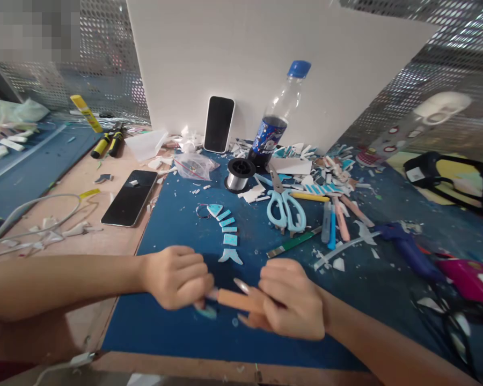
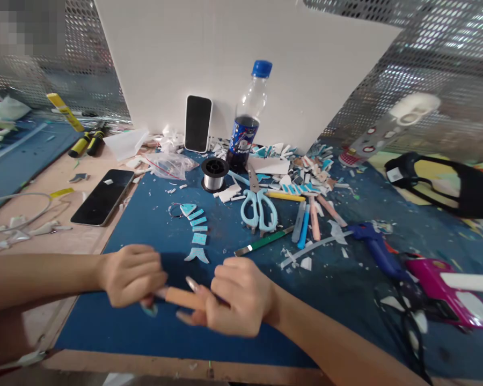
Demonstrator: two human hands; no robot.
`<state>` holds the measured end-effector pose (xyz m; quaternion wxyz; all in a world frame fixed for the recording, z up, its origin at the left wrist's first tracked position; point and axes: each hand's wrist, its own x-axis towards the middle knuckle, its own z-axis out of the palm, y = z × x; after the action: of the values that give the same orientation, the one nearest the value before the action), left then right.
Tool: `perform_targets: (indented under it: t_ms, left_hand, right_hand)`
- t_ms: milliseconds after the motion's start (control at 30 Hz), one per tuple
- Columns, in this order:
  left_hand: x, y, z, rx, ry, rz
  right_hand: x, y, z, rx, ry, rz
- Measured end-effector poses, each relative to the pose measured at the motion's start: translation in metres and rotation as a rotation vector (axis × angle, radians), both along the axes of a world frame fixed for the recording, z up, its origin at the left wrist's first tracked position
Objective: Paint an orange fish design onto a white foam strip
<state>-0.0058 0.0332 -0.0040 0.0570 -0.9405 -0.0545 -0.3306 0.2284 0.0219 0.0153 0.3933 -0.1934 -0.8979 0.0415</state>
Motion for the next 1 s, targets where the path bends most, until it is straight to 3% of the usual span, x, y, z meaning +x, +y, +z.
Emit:
perform_targets:
  t_ms: [33,100,167,400,733,800,867,933,1000]
  left_hand:
    - [0.001,-0.003,0.0,0.048,-0.011,-0.062]
    - [0.003,-0.011,0.0,0.092,-0.026,-0.135]
    - [0.006,-0.019,0.001,0.044,0.004,-0.082]
    - [0.012,-0.027,0.003,-0.146,0.001,-0.079]
    - [0.009,-0.007,0.001,-0.178,-0.002,-0.051]
    - [0.007,0.002,-0.001,-0.171,-0.055,0.021]
    - [0.003,0.011,-0.003,-0.29,-0.143,0.154]
    - [0.0,0.018,-0.005,-0.377,-0.218,0.36]
    - [-0.002,0.025,-0.008,-0.46,-0.19,0.587]
  right_hand:
    - [0.0,-0.001,-0.003,0.079,0.065,-0.04]
    - [0.0,-0.002,-0.007,0.241,-0.006,0.088]
    - [0.001,-0.001,-0.009,0.279,-0.057,0.145]
    - [0.001,-0.004,-0.01,0.197,-0.088,0.155]
    - [0.001,0.003,-0.008,0.267,-0.055,0.077]
    - [0.002,0.007,-0.01,0.28,-0.038,0.013]
    - [0.004,0.012,-0.015,0.236,0.033,-0.094]
    - [0.005,0.016,-0.021,0.1,0.116,-0.214]
    - [0.005,0.021,-0.027,-0.138,0.261,-0.305]
